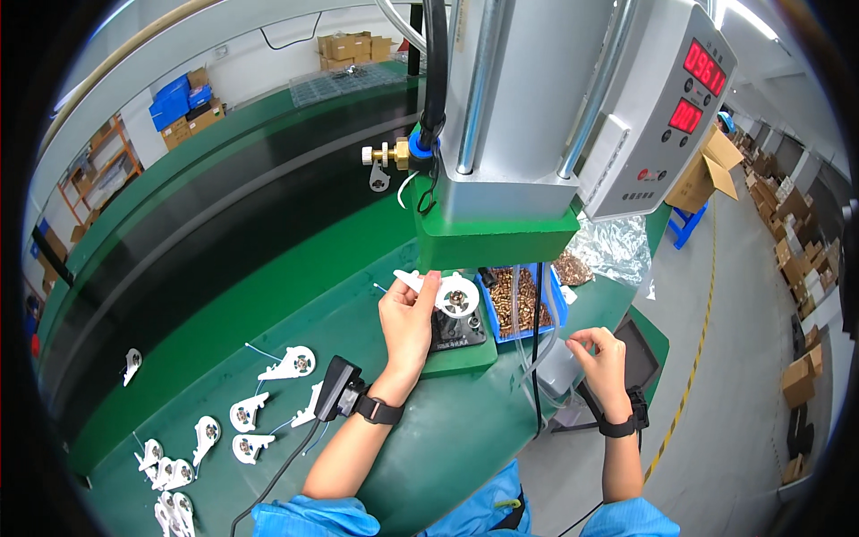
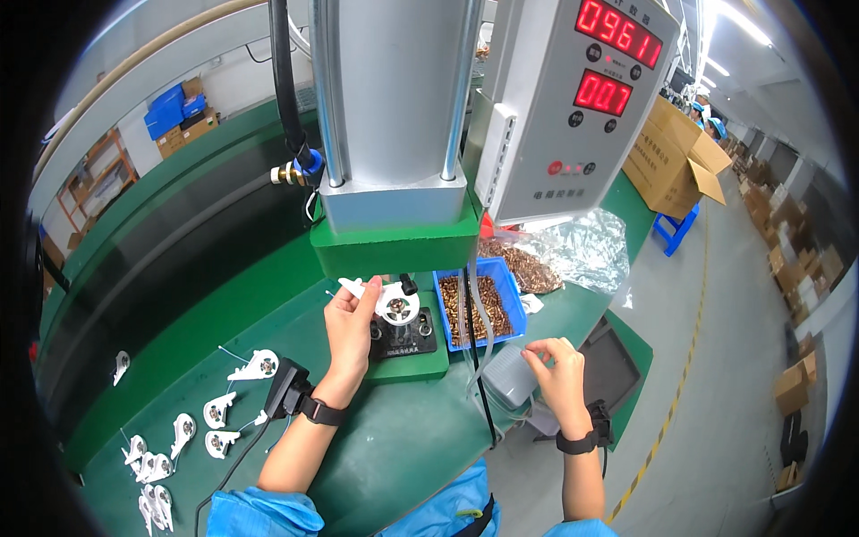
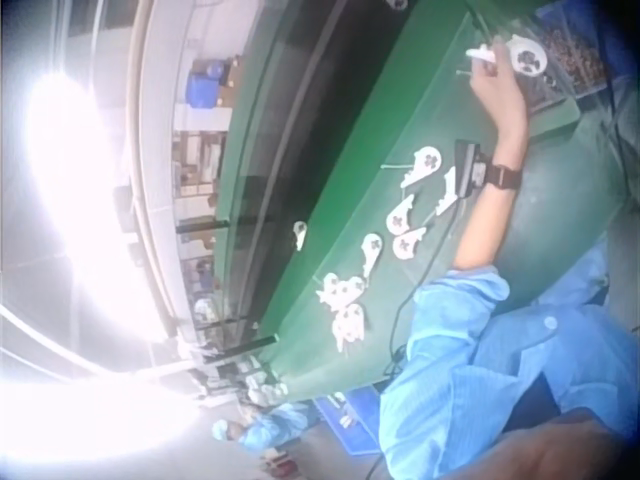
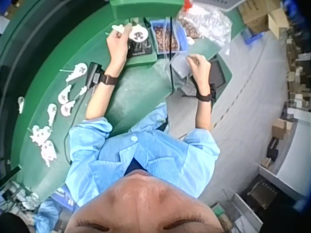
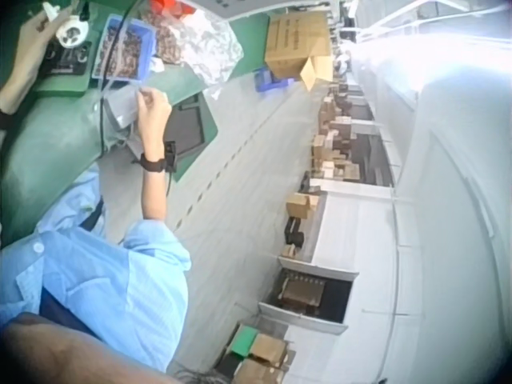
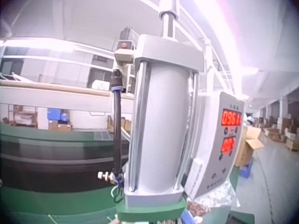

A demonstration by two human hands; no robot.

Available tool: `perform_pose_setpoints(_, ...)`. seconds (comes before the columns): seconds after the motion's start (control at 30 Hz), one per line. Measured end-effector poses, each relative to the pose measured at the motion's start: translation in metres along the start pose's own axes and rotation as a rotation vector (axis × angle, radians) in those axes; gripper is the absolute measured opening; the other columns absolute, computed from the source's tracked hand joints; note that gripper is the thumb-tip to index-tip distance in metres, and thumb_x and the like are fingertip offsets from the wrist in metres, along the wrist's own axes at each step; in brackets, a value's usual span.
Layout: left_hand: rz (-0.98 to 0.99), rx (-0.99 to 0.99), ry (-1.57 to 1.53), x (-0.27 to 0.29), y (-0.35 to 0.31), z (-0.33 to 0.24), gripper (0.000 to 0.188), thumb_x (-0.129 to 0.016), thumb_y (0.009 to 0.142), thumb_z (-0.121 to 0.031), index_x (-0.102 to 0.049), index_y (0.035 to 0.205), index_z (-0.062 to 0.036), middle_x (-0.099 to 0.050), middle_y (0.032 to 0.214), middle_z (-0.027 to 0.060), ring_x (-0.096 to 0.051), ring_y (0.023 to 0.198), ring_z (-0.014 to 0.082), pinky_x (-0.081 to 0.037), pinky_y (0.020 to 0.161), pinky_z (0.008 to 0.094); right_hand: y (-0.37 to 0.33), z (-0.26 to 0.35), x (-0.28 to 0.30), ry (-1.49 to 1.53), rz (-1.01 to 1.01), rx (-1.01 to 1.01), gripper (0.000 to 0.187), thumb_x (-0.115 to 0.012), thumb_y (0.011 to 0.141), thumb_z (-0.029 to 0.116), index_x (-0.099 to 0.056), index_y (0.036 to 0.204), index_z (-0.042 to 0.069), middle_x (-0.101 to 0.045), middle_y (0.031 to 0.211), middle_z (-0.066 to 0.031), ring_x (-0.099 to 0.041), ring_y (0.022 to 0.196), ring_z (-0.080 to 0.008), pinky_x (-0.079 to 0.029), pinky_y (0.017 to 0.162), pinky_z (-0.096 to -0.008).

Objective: Assembling small metal pins and components into white plastic housings using a press machine.

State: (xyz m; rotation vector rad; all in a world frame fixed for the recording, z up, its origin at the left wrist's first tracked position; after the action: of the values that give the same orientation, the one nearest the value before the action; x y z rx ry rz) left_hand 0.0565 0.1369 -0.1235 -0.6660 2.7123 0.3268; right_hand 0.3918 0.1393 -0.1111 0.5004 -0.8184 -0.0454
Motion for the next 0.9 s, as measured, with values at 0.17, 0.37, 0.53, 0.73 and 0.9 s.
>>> perform_pose_setpoints(0.17, -0.034, -0.049, 0.045, 0.003, -0.002, 0.005, 0.022, -0.072, 0.101, -0.022, -0.069, 0.096, -0.0002, -0.072, 0.085, 0.0017, -0.057, 0.072, 0.0017, -0.043, 0.063, 0.0209, -0.005, 0.008, -0.009, 0.069, -0.059, 0.038, 0.011, -0.082, 0.08, 0.006, -0.074, 0.087, 0.003, -0.07, 0.078, -0.0063, -0.059, 0.07, -0.0191, -0.048, 0.065, -0.0335)
perform_pose_setpoints(0.37, -0.069, -0.051, 0.043, 0.006, -0.005, 0.009, 0.022, -0.074, 0.1, -0.024, -0.067, 0.092, -0.0049, -0.069, 0.082, -0.002, -0.056, 0.072, 0.0014, -0.041, 0.066, 0.0206, -0.006, 0.02, -0.016, 0.132, -0.106, 0.064, 0.01, -0.081, 0.08, 0.004, -0.073, 0.086, 0.003, -0.068, 0.077, -0.0054, -0.057, 0.071, -0.0175, -0.047, 0.065, -0.0323)
perform_pose_setpoints(0.53, -0.038, 0.018, 0.241, 0.013, -0.002, 0.006, 0.031, -0.076, 0.098, -0.033, -0.065, 0.1, -0.0033, -0.066, 0.098, 0.004, -0.058, 0.087, 0.0074, -0.045, 0.078, 0.0297, -0.007, 0.027, -0.026, 0.163, -0.11, 0.088, 0.009, -0.08, 0.08, 0.003, -0.073, 0.087, 0.003, -0.068, 0.078, -0.0047, -0.057, 0.072, -0.0166, -0.046, 0.065, -0.0312)
perform_pose_setpoints(0.73, -0.349, -0.177, 0.828, 0.034, -0.018, -0.062, 0.068, -0.076, 0.091, -0.048, -0.052, 0.146, -0.0178, -0.042, 0.142, 0.0125, -0.039, 0.135, 0.0309, -0.021, 0.112, 0.0547, -0.013, 0.03, -0.02, 0.155, -0.104, 0.058, 0.009, -0.081, 0.081, 0.004, -0.074, 0.087, 0.004, -0.071, 0.08, -0.005, -0.058, 0.072, -0.0178, -0.047, 0.066, -0.032)
perform_pose_setpoints(0.9, 0.107, -0.565, 1.129, 0.005, -0.019, -0.096, 0.045, -0.082, 0.085, -0.033, -0.072, 0.124, -0.0124, -0.056, 0.123, 0.0109, -0.048, 0.125, 0.0291, -0.027, 0.104, 0.0452, -0.014, 0.022, -0.017, 0.163, -0.123, 0.052, 0.009, -0.081, 0.081, 0.006, -0.074, 0.086, 0.002, -0.067, 0.077, -0.0036, -0.056, 0.072, -0.0143, -0.043, 0.064, -0.0294)
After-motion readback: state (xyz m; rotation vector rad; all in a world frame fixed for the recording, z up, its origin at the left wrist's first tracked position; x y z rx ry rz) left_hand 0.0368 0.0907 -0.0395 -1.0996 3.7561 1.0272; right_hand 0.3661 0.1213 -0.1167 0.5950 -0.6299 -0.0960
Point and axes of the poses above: each hand's wrist, its own y-axis towards the middle knuckle, its own x-axis out of the back of the hand, z = x × y, the point moved 6 cm from there along y, towards the middle knuckle
